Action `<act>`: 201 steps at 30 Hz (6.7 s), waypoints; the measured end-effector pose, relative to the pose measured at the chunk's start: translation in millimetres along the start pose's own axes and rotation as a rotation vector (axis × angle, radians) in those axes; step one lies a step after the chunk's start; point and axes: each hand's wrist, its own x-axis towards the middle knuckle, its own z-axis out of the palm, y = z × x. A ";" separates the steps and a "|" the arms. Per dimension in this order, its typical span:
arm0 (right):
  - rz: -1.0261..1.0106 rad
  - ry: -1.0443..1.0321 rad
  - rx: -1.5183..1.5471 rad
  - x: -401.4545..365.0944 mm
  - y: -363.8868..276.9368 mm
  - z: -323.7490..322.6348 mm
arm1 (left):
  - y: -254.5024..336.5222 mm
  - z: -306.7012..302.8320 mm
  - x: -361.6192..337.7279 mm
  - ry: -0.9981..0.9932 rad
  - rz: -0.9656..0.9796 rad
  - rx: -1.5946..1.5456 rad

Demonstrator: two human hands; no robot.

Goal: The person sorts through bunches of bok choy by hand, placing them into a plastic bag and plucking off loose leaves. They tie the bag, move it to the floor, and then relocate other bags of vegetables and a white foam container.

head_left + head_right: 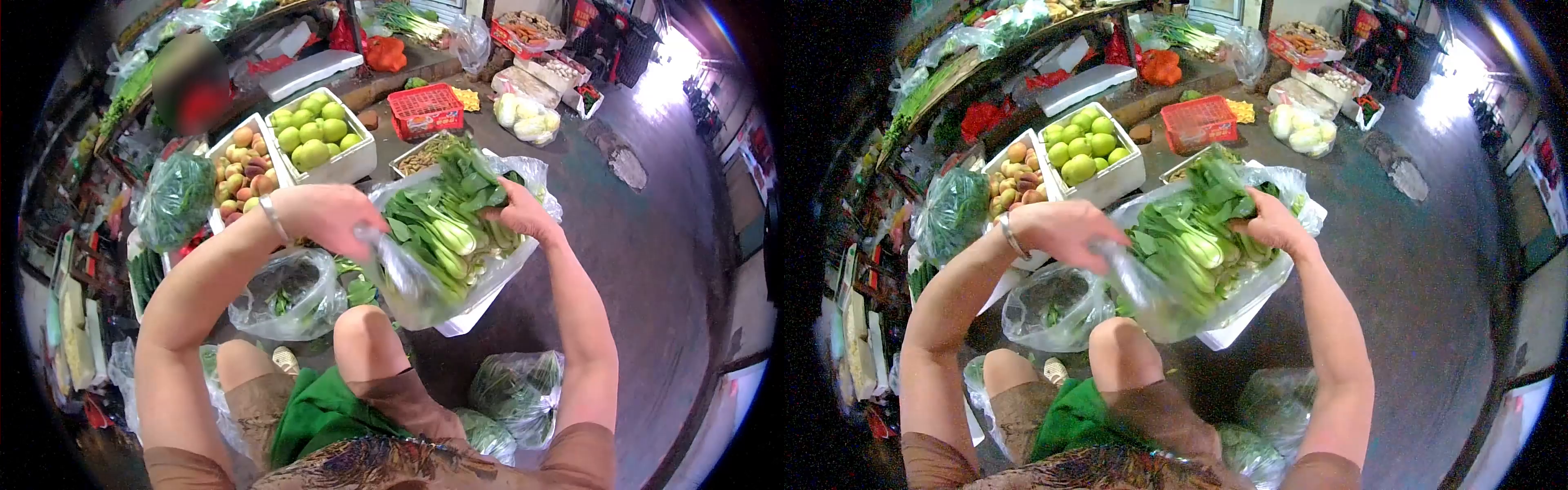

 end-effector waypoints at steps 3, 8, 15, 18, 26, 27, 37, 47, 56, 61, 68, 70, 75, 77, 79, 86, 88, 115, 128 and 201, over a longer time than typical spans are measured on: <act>-0.064 0.086 0.139 4.1 10.7 2.5 | -14.4 -2.6 5.8 0.100 0.387 -0.821; -0.048 0.015 0.134 7.3 -2.6 -2.7 | 1.1 -35.3 57.8 0.478 0.034 -0.415; -0.067 0.054 -0.019 14.6 -2.4 -2.3 | 2.2 36.9 152.0 0.480 -0.216 -0.106; -0.170 -0.031 -0.093 17.8 -7.9 1.6 | -17.7 38.5 167.0 0.596 -0.257 -0.152; 0.006 -0.142 -0.145 47.7 11.9 0.3 | -35.5 45.1 181.1 0.956 -0.386 -0.492; 0.104 -0.159 -0.134 53.9 17.4 0.0 | -32.5 43.7 179.2 0.948 -0.390 -0.495; 0.242 -0.062 -0.344 89.5 85.3 28.1 | -34.3 41.9 166.5 1.086 -0.335 -0.542; 0.199 0.206 -0.192 46.7 11.4 7.2 | -18.4 42.1 103.9 0.937 0.091 -0.548; 0.004 0.077 -0.484 35.5 24.5 37.6 | 8.4 29.1 -3.3 0.423 0.311 -0.697; 0.010 0.134 -0.343 40.9 17.0 18.8 | 22.7 27.4 -43.6 0.395 0.349 -0.269; -0.339 0.608 -0.791 -40.4 -64.1 5.2 | 24.8 38.6 -50.8 0.475 0.230 -0.178; -0.200 0.592 -0.866 -53.8 -44.8 3.1 | 29.1 38.6 -54.2 0.467 0.199 -0.154; 0.154 0.431 -1.246 -71.8 46.0 -30.1 | 41.7 39.8 -66.6 0.484 0.163 -0.190; 0.146 0.494 -1.081 -71.0 50.7 -45.1 | 45.9 44.4 -71.3 0.599 0.214 -0.194; 0.133 0.555 -0.914 -66.8 37.7 -58.2 | 49.2 46.3 -76.2 0.715 0.261 -0.197; 0.014 0.474 0.294 -71.6 -52.8 -79.0 | 59.7 44.9 -85.9 0.553 0.190 -1.014; -0.086 0.483 0.270 -83.2 -100.5 -61.7 | 72.2 44.9 -80.9 0.564 0.093 -1.358; -0.484 0.820 -0.847 -86.6 -149.4 -72.7 | 81.3 13.1 29.7 1.004 0.225 -0.600; -0.573 0.239 -0.004 -53.3 -141.1 -17.0 | 104.7 48.1 130.5 1.372 0.476 -0.669; -0.027 0.452 1.156 -19.3 -108.1 -33.8 | 108.5 -17.6 59.0 0.721 0.575 -1.797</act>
